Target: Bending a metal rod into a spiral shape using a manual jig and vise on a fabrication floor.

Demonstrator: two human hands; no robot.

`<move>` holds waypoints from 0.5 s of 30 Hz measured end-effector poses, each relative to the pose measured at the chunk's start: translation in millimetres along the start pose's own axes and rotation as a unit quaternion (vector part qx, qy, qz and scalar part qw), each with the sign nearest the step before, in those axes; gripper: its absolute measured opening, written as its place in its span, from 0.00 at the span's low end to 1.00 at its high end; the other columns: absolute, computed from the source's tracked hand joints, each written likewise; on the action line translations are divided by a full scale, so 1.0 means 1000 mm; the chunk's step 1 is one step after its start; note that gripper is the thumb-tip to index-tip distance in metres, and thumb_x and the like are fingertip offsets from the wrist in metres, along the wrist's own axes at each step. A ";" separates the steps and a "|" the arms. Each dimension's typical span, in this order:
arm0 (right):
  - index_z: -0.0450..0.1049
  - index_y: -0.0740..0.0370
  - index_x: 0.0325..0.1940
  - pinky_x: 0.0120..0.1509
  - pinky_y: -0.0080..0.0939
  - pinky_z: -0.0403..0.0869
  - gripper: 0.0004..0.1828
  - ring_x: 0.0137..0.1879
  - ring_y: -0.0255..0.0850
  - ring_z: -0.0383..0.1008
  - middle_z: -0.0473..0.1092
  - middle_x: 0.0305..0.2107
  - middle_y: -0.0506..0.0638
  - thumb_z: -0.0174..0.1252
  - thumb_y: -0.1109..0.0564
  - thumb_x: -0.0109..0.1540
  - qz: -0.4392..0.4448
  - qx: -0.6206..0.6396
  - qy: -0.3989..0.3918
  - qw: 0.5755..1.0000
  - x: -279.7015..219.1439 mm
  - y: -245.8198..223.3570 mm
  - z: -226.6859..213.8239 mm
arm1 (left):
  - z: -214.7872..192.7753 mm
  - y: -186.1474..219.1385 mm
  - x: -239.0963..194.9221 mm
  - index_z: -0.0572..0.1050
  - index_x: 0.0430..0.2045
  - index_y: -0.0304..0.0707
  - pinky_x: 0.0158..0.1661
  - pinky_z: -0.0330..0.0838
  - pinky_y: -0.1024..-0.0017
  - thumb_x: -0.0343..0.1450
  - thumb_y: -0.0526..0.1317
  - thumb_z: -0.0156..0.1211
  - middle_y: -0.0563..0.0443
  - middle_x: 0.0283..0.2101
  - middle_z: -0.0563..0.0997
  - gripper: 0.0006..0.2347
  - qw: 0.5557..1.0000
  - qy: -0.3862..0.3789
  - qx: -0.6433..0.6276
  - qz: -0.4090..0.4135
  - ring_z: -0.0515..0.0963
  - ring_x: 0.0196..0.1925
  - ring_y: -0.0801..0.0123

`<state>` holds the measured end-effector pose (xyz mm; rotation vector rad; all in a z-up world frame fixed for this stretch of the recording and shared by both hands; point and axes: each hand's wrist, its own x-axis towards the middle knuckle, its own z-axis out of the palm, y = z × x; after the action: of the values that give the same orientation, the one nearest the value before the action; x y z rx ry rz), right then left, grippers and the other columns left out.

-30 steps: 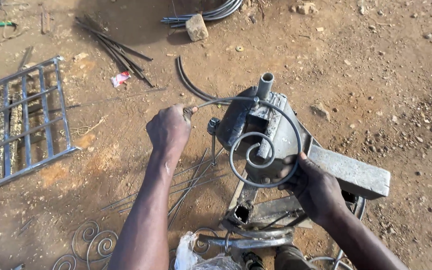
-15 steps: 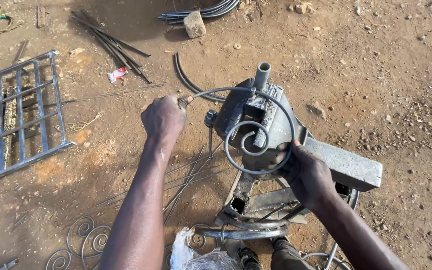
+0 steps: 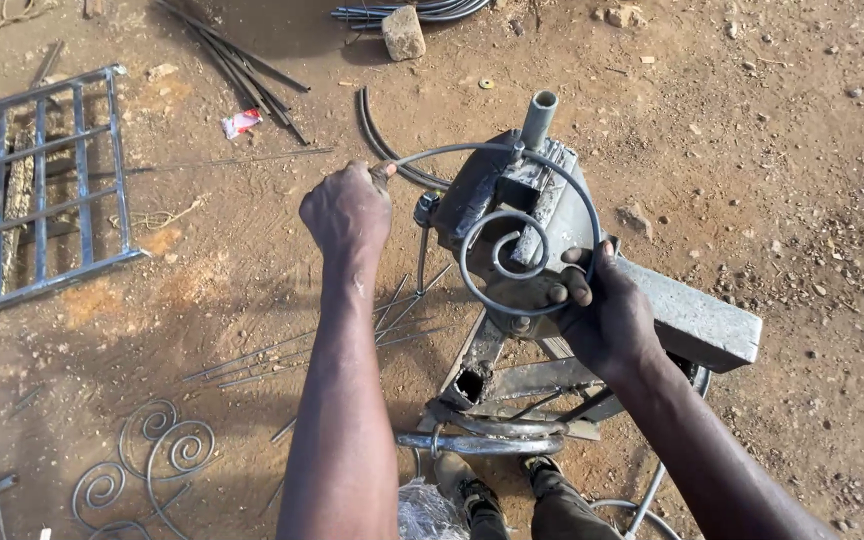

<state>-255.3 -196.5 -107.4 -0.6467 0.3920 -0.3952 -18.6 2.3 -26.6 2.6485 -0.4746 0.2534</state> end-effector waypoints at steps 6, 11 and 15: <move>0.69 0.60 0.44 0.37 0.39 0.68 0.23 0.20 0.32 0.58 0.50 0.14 0.38 0.34 0.44 0.77 0.027 0.032 -0.042 0.998 -0.005 -0.010 0.013 | 0.027 -0.007 -0.003 0.81 0.27 0.41 0.41 0.74 0.54 0.75 0.55 0.54 0.46 0.23 0.82 0.18 0.996 0.087 0.003 0.001 0.87 0.34 0.50; 0.68 0.58 0.42 0.34 0.38 0.64 0.22 0.17 0.31 0.52 0.48 0.13 0.37 0.34 0.44 0.76 0.039 0.034 -0.029 0.998 -0.008 -0.015 0.020 | 0.040 -0.006 -0.009 0.81 0.26 0.40 0.39 0.74 0.54 0.74 0.54 0.56 0.46 0.22 0.82 0.17 0.992 0.127 0.009 -0.009 0.86 0.32 0.51; 0.67 0.58 0.41 0.33 0.36 0.63 0.21 0.17 0.31 0.52 0.49 0.13 0.37 0.34 0.45 0.76 0.048 0.031 -0.020 0.998 -0.013 -0.021 0.029 | 0.034 0.001 -0.024 0.81 0.24 0.40 0.37 0.73 0.56 0.73 0.56 0.58 0.46 0.19 0.81 0.18 0.983 0.177 0.036 -0.010 0.86 0.29 0.52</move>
<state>-257.8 -191.1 -70.2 -0.5716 0.3703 -0.3021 -38.0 -6.9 -62.3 2.5964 -0.3266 0.7323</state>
